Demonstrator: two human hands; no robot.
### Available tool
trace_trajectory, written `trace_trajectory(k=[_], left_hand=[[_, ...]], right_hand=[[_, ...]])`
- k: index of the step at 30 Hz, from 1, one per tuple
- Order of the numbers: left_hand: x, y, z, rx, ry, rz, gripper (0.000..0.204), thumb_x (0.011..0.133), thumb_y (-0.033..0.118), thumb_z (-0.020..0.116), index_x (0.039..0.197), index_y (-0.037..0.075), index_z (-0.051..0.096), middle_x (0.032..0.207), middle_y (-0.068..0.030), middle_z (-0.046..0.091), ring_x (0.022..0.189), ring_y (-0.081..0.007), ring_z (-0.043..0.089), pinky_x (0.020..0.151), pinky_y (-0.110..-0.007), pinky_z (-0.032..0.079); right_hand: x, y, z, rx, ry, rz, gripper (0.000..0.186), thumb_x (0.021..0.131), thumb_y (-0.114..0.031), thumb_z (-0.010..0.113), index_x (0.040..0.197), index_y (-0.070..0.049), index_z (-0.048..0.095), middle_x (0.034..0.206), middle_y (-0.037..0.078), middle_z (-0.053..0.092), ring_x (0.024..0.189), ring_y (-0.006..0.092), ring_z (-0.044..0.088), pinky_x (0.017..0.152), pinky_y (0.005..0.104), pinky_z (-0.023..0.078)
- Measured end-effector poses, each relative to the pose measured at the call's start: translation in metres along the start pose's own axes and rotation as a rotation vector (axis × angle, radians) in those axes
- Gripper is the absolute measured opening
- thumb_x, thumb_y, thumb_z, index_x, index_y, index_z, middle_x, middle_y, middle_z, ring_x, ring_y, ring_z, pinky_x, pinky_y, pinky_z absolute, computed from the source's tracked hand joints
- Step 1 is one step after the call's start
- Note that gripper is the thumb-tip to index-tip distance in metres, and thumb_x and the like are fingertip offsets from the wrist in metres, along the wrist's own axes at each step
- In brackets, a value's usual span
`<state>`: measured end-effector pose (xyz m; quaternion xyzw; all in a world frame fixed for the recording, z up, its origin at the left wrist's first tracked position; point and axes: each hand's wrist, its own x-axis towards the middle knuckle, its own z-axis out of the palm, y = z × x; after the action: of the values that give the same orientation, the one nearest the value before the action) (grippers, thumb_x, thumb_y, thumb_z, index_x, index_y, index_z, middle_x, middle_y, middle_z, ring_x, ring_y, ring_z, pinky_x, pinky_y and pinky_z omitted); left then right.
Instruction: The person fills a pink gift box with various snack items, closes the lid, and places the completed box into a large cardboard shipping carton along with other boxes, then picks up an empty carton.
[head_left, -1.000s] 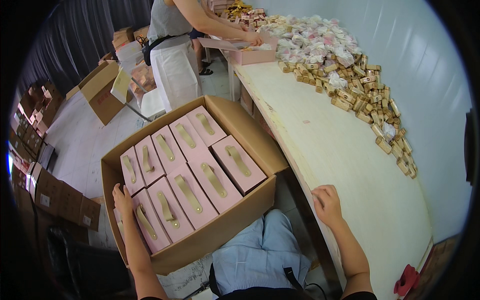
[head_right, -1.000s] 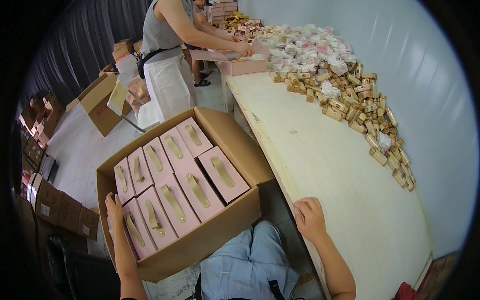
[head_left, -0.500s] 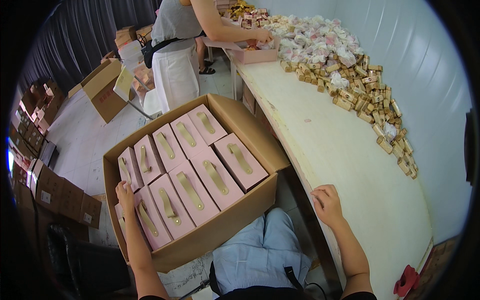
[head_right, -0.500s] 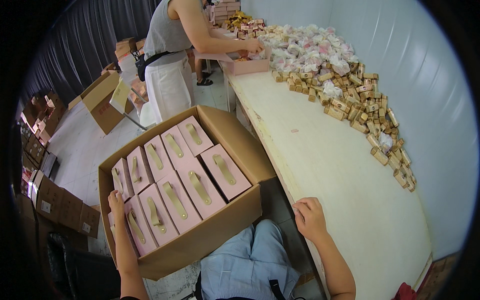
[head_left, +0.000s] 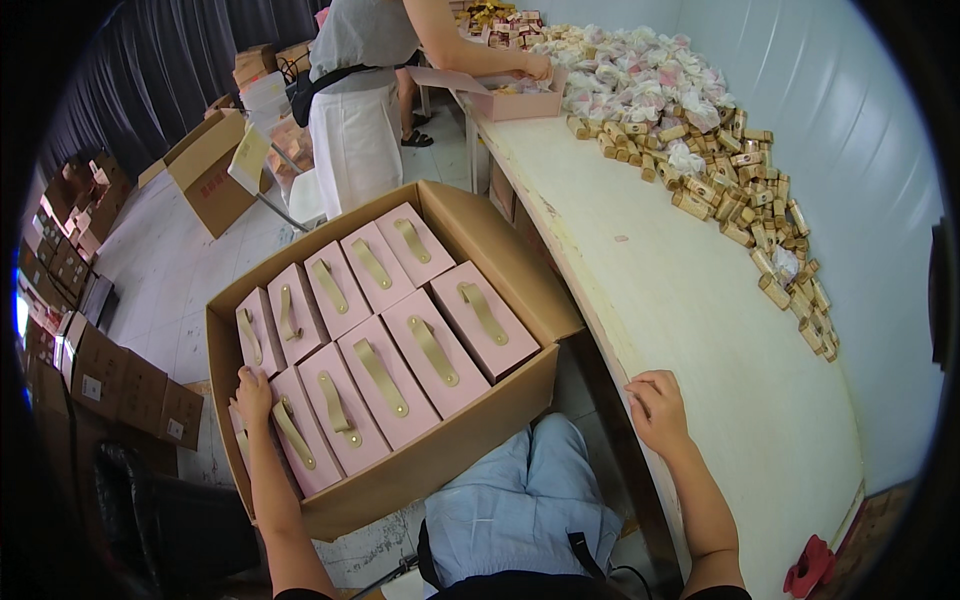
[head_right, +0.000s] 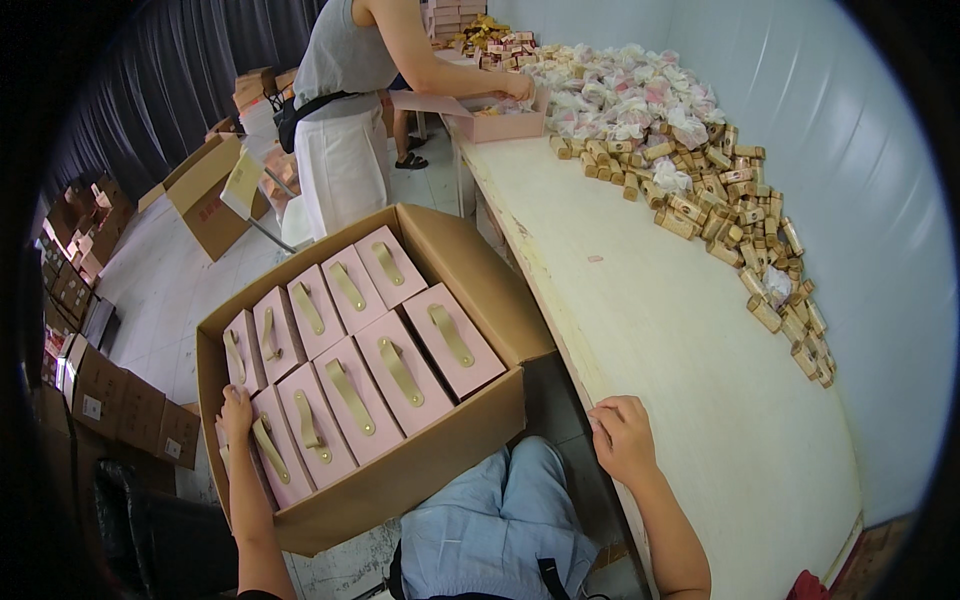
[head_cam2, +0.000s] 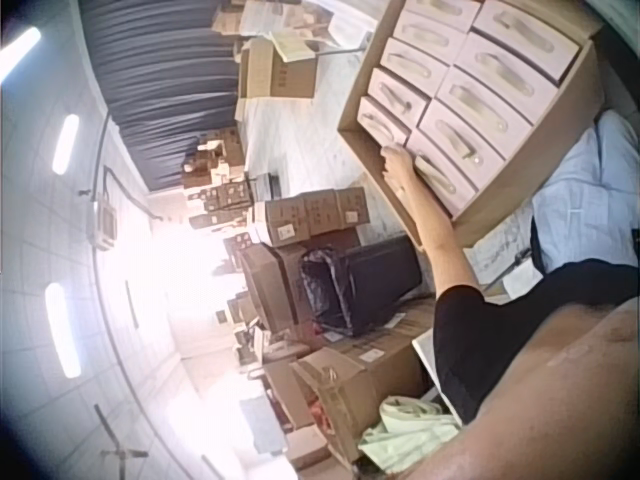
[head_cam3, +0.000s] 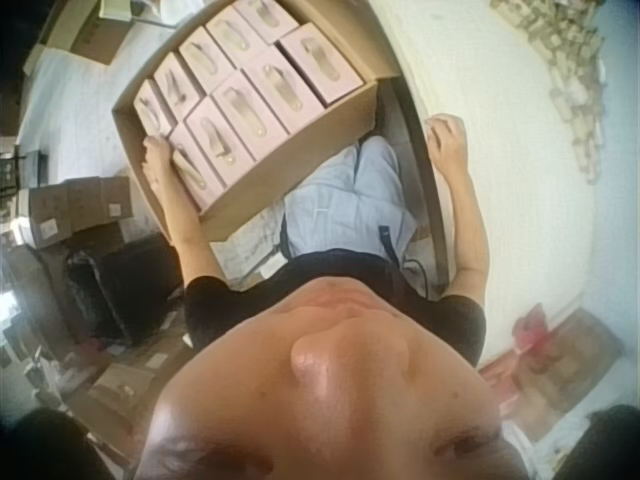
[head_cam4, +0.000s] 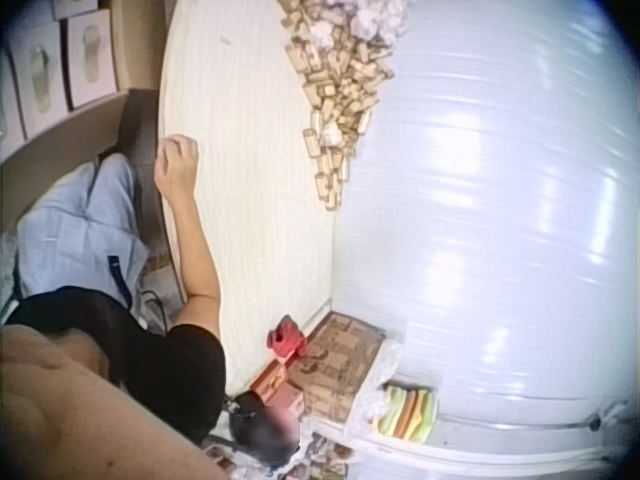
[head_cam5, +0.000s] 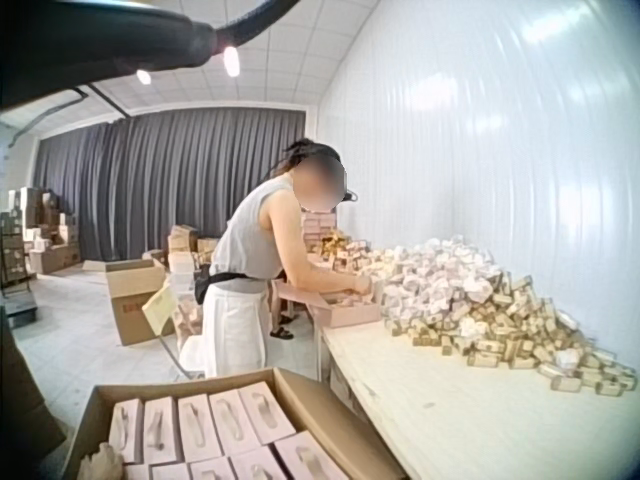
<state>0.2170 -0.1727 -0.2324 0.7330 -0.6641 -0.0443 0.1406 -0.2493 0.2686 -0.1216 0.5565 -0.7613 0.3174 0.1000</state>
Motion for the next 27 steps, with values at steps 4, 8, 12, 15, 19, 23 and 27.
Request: trace_trajectory(k=[4, 8, 12, 15, 19, 23, 27], left_hand=[[0.0011, -0.0008, 0.0027, 0.013, 0.0, 0.003, 0.043, 0.088, 0.038, 0.045, 0.123, 0.012, 0.042, 0.116, -0.0152, 0.059, 0.109, -0.0377, 0.053, 0.1, -0.063, 0.022], [0.0007, 0.0006, 0.0027, 0.022, -0.011, -0.003, 0.043, 0.089, 0.039, 0.044, 0.122, 0.012, 0.042, 0.116, -0.0148, 0.059, 0.108, -0.0375, 0.053, 0.099, -0.063, 0.023], [0.0005, 0.0001, 0.0037, 0.021, 0.004, 0.01, 0.043, 0.089, 0.04, 0.043, 0.122, 0.012, 0.042, 0.117, -0.0147, 0.059, 0.108, -0.0378, 0.053, 0.098, -0.064, 0.023], [0.0006, -0.0018, 0.0045, 0.025, 0.019, 0.022, 0.043, 0.09, 0.041, 0.042, 0.122, 0.012, 0.042, 0.117, -0.0146, 0.059, 0.108, -0.038, 0.053, 0.098, -0.064, 0.023], [-0.0003, -0.0004, 0.0036, 0.03, 0.015, 0.025, 0.044, 0.09, 0.041, 0.041, 0.123, 0.012, 0.042, 0.117, -0.0147, 0.059, 0.108, -0.038, 0.052, 0.098, -0.064, 0.024], [0.0, -0.0019, 0.005, 0.034, 0.02, 0.029, 0.044, 0.09, 0.041, 0.041, 0.123, 0.011, 0.042, 0.116, -0.0146, 0.059, 0.108, -0.0381, 0.052, 0.098, -0.064, 0.024], [-0.0004, -0.0008, 0.0029, 0.04, -0.012, 0.005, 0.044, 0.089, 0.04, 0.042, 0.123, 0.011, 0.043, 0.118, -0.0139, 0.058, 0.109, -0.0383, 0.052, 0.097, -0.064, 0.024]], right_hand=[[-0.0005, 0.0011, 0.001, -0.002, -0.005, 0.01, 0.012, 0.072, 0.0, 0.06, 0.083, -0.003, 0.061, 0.09, 0.01, 0.056, 0.086, 0.029, 0.053, 0.076, 0.037, 0.044], [-0.0005, 0.0014, 0.0007, -0.005, -0.004, 0.005, 0.012, 0.072, 0.0, 0.06, 0.083, -0.003, 0.061, 0.09, 0.01, 0.057, 0.086, 0.0291, 0.053, 0.076, 0.0373, 0.044], [0.0002, 0.0009, 0.001, -0.002, 0.003, 0.006, 0.014, 0.07, 0.002, 0.06, 0.082, -0.003, 0.062, 0.09, 0.01, 0.056, 0.086, 0.0288, 0.052, 0.074, 0.0367, 0.044], [0.0012, 0.0003, 0.0007, -0.002, 0.004, 0.001, 0.015, 0.069, 0.003, 0.06, 0.082, -0.003, 0.062, 0.089, 0.01, 0.056, 0.086, 0.0286, 0.052, 0.074, 0.0364, 0.044], [0.0001, 0.001, 0.0008, 0.006, -0.008, 0.007, 0.015, 0.07, 0.002, 0.06, 0.084, -0.003, 0.062, 0.09, 0.01, 0.056, 0.086, 0.0291, 0.052, 0.076, 0.0375, 0.044], [0.0002, 0.0013, 0.0011, 0.006, -0.011, 0.007, 0.016, 0.07, 0.001, 0.06, 0.085, -0.003, 0.062, 0.091, 0.01, 0.056, 0.087, 0.029, 0.052, 0.076, 0.0374, 0.044], [0.0007, 0.0003, 0.0007, 0.008, -0.006, 0.003, 0.016, 0.07, 0.002, 0.059, 0.084, -0.003, 0.062, 0.09, 0.01, 0.056, 0.087, 0.0288, 0.053, 0.075, 0.0364, 0.044]])
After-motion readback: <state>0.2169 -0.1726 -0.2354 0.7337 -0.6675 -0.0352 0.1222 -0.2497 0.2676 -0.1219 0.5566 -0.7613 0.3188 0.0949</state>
